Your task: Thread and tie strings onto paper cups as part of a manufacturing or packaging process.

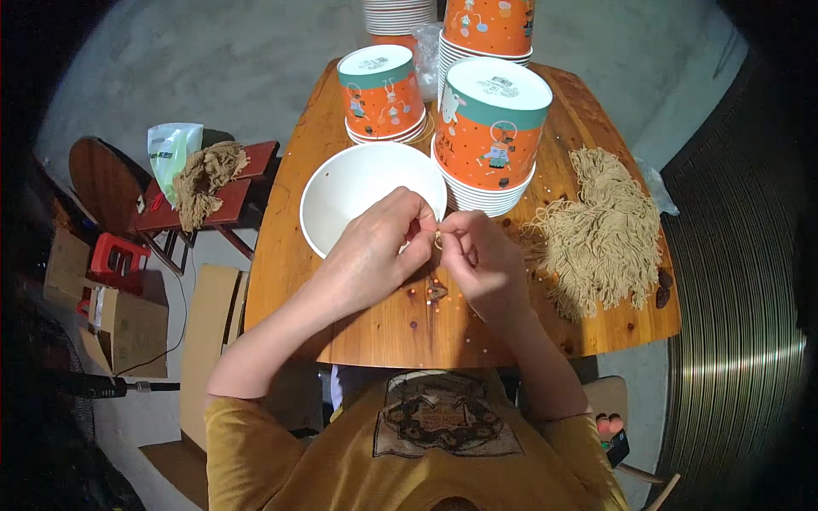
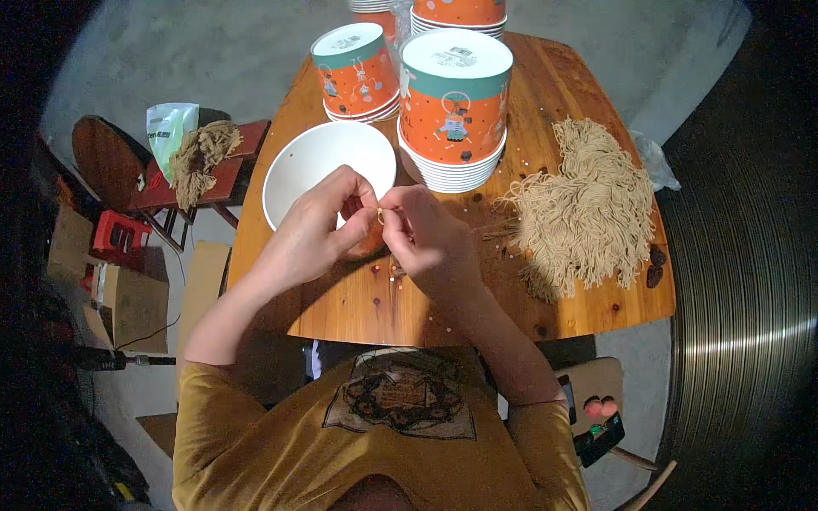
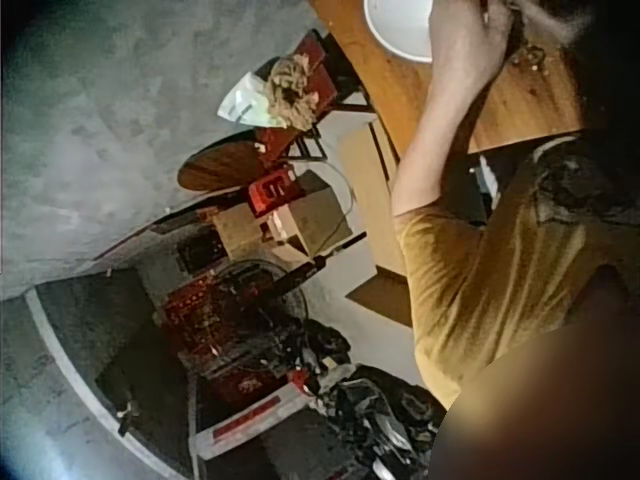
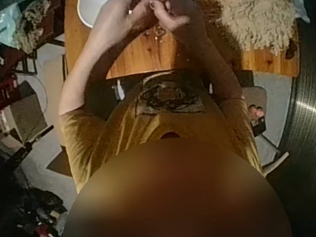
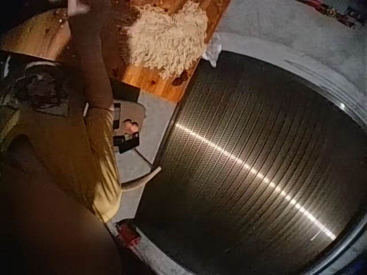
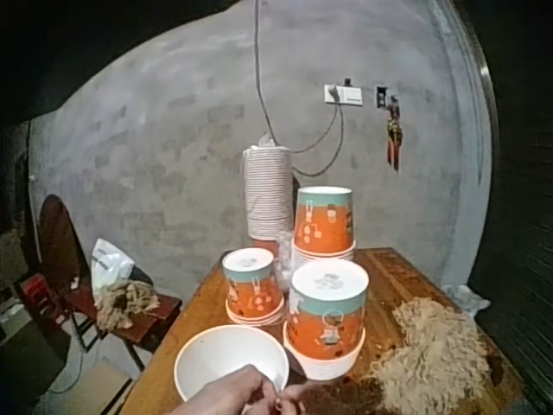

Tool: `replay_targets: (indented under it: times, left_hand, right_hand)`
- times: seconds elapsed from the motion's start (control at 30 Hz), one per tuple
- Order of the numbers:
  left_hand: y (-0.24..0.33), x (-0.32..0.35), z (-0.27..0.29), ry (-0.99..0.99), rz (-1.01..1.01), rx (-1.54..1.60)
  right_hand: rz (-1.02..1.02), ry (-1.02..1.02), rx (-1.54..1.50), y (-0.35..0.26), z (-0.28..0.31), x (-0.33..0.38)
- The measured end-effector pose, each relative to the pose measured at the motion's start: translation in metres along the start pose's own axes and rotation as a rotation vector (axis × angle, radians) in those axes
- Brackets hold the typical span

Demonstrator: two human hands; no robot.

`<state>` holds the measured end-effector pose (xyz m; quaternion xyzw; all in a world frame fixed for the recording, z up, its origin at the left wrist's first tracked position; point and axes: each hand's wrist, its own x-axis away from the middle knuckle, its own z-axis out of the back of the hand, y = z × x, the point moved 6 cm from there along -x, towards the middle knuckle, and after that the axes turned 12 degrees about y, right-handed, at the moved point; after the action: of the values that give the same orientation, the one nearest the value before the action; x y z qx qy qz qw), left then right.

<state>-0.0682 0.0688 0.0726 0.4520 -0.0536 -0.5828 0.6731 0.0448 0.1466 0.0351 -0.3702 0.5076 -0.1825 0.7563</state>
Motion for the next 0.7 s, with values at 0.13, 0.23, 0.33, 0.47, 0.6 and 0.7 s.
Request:
replay_targets:
  times: [0.13,0.23,0.33,0.47,0.6,0.7]
  left_hand:
    - [-0.005,-0.002,-0.003,-0.026,0.053,0.03]
    - [-0.008,-0.002,-0.003,-0.039,0.097,0.027]
    - [-0.01,-0.001,-0.003,-0.045,0.126,0.036]
    - [-0.009,-0.002,-0.003,-0.059,0.137,0.043]
    - [-0.01,0.0,-0.001,-0.052,0.125,0.061]
    - [-0.01,-0.002,-0.001,-0.026,0.2,0.122]
  right_hand:
    - [0.076,-0.017,0.035,-0.001,-0.001,0.0]
    - [0.213,0.027,0.117,-0.007,-0.002,-0.001]
    - [0.312,0.037,0.229,-0.013,-0.003,-0.002]
    - [0.273,0.063,0.125,-0.007,-0.004,0.0]
    - [-0.229,-0.026,-0.314,0.015,-0.012,0.005]
    - [-0.315,-0.018,-0.388,0.019,-0.011,0.005]
